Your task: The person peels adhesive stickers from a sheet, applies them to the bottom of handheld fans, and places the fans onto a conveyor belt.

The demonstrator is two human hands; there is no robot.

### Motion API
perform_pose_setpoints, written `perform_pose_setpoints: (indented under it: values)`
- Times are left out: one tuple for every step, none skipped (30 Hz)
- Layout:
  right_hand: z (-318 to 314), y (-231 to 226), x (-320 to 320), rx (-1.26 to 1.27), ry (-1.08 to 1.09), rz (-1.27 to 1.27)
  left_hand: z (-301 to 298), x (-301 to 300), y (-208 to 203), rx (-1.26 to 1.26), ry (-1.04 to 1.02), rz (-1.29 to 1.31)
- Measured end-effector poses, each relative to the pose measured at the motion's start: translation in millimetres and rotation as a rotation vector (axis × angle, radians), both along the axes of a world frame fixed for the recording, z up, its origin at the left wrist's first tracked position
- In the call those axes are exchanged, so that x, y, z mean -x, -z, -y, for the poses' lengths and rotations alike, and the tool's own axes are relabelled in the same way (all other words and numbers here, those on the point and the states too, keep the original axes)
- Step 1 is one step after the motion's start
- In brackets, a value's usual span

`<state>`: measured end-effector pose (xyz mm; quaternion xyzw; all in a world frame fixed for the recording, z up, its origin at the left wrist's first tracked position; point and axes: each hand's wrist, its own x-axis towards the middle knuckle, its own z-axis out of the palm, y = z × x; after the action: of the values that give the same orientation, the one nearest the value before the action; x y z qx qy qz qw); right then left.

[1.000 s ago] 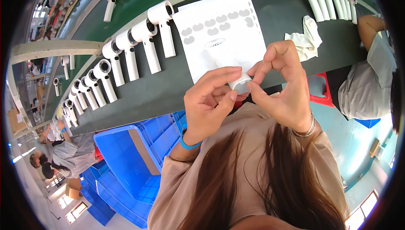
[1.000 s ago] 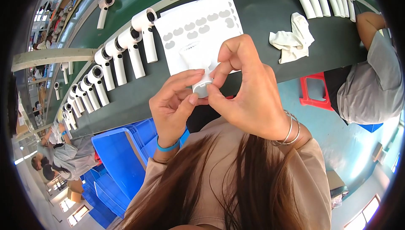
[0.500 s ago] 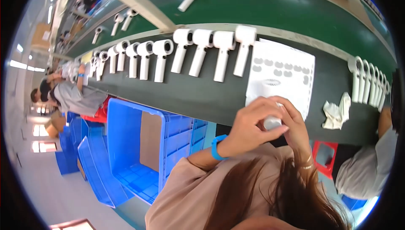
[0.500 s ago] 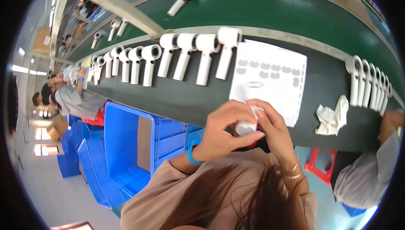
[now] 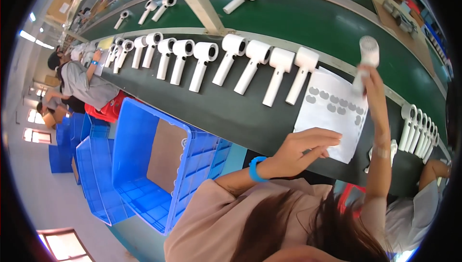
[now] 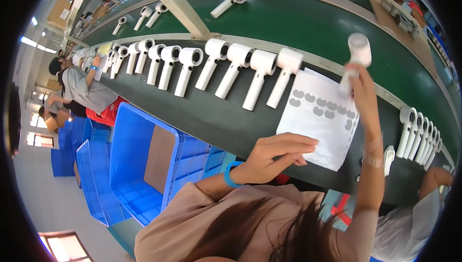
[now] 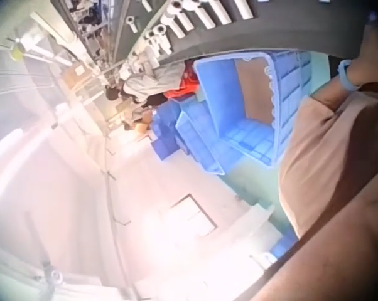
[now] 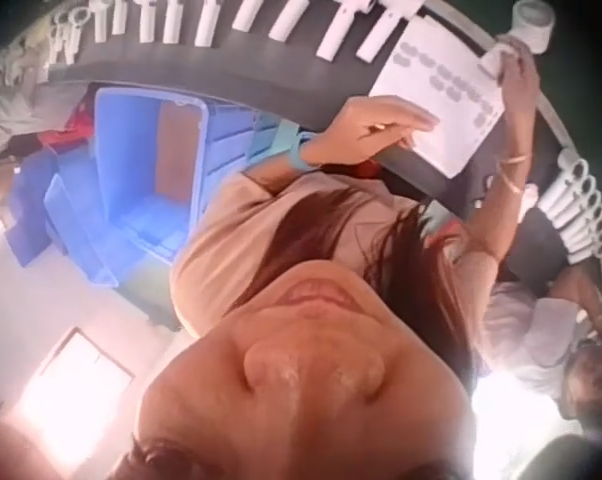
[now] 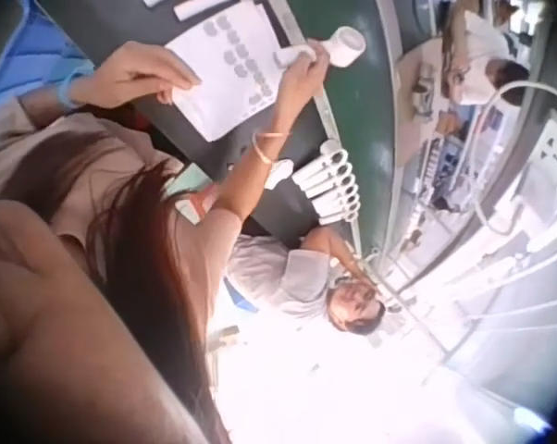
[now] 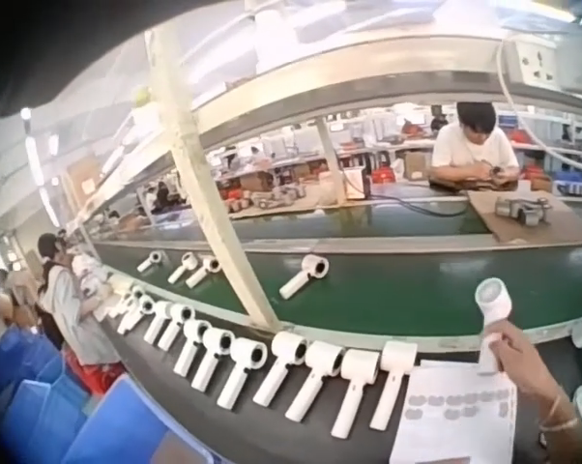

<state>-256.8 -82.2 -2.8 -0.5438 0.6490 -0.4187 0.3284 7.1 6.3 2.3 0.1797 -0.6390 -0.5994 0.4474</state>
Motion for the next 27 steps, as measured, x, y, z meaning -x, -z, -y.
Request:
perform_pose_setpoints:
  values:
    - [37.0,36.4,37.9,0.409,0.021,-0.329,-1.0,-1.7,2.2,-0.007,0.020,0.032]
    - [62.5,48.2,66.4,0.338,0.058,-0.349,-2.9,-4.4,2.9,-0.039,0.011,0.064]
    - [85.2,52.0,83.3,0.228,0.227,-0.705,-3.5,-8.5,4.9,-0.032,-0.010,0.122]
    - [105.2,78.1,135.0,0.446,0.171,-1.086,-4.3,-10.4,4.1,-0.016,-0.003,0.171]
    - [119.9,84.5,150.3,0.329,0.247,-1.083,-4.0,-13.4,7.8,-0.012,-0.038,0.182]
    - [122.7,74.3,129.0,0.298,0.276,-0.984,-5.4,-19.8,11.9,-0.011,-0.101,0.201]
    - [114.5,71.7,120.2,0.329,0.255,-0.928,-5.4,-23.1,16.0,-0.056,-0.133,0.208]
    - [107.9,68.9,108.0,0.316,0.251,-0.920,-4.8,-26.4,19.3,-0.099,-0.171,0.219]
    - [95.1,66.0,90.9,0.339,0.273,-0.934,-2.0,-27.9,25.6,-0.096,-0.220,0.242]
    - [76.2,60.7,69.1,0.464,0.275,-0.949,2.9,-28.2,34.2,-0.092,-0.280,0.264]
    - [55.6,57.0,53.9,0.527,0.200,-0.786,7.1,-26.2,38.2,-0.125,-0.311,0.290]
    - [31.4,53.3,39.1,0.595,0.125,-0.609,10.8,-23.4,40.3,-0.023,-0.321,0.356]
    - [5.1,48.9,17.6,0.409,0.121,-0.532,17.4,-21.0,45.4,0.073,-0.332,0.416]
    - [-20.3,46.5,-2.3,0.227,0.109,-0.449,22.8,-17.8,48.3,0.119,-0.323,0.453]
    - [-42.8,48.7,-14.2,0.156,0.112,-0.480,28.5,-10.0,48.8,0.208,-0.311,0.491]
    - [-57.0,51.3,-27.2,0.095,0.100,-0.503,33.5,-1.9,47.2,0.300,-0.316,0.539]
    - [-67.3,56.1,-34.8,0.118,0.168,-0.508,39.2,8.7,53.1,0.381,-0.310,0.537]
    - [-73.6,61.7,-40.0,0.148,0.221,-0.501,43.5,19.6,56.7,0.464,-0.316,0.532]
    - [-76.5,62.3,-43.2,0.146,0.252,-0.516,47.1,31.6,61.3,0.476,-0.294,0.519]
    - [-77.3,64.9,-45.6,0.144,0.278,-0.525,50.1,42.2,67.6,0.494,-0.256,0.512]
    - [-79.7,66.6,-44.4,0.135,0.272,-0.501,51.9,54.2,76.5,0.468,-0.220,0.534]
    - [-82.7,69.3,-42.8,0.118,0.278,-0.479,51.8,66.3,79.5,0.491,-0.229,0.580]
    - [-83.5,63.7,-44.9,0.064,0.265,-0.471,51.4,72.5,82.0,0.489,-0.237,0.573]
    - [-82.2,64.0,-49.6,0.080,0.239,-0.456,50.9,71.6,85.3,0.510,-0.263,0.583]
    - [-83.1,65.1,-47.7,0.080,0.220,-0.452,50.5,74.1,85.3,0.530,-0.270,0.580]
    - [-83.0,65.8,-47.0,0.079,0.202,-0.451,50.4,73.1,85.9,0.510,-0.284,0.571]
    - [-81.4,65.8,-49.7,0.084,0.195,-0.450,50.9,71.1,86.8,0.511,-0.292,0.573]
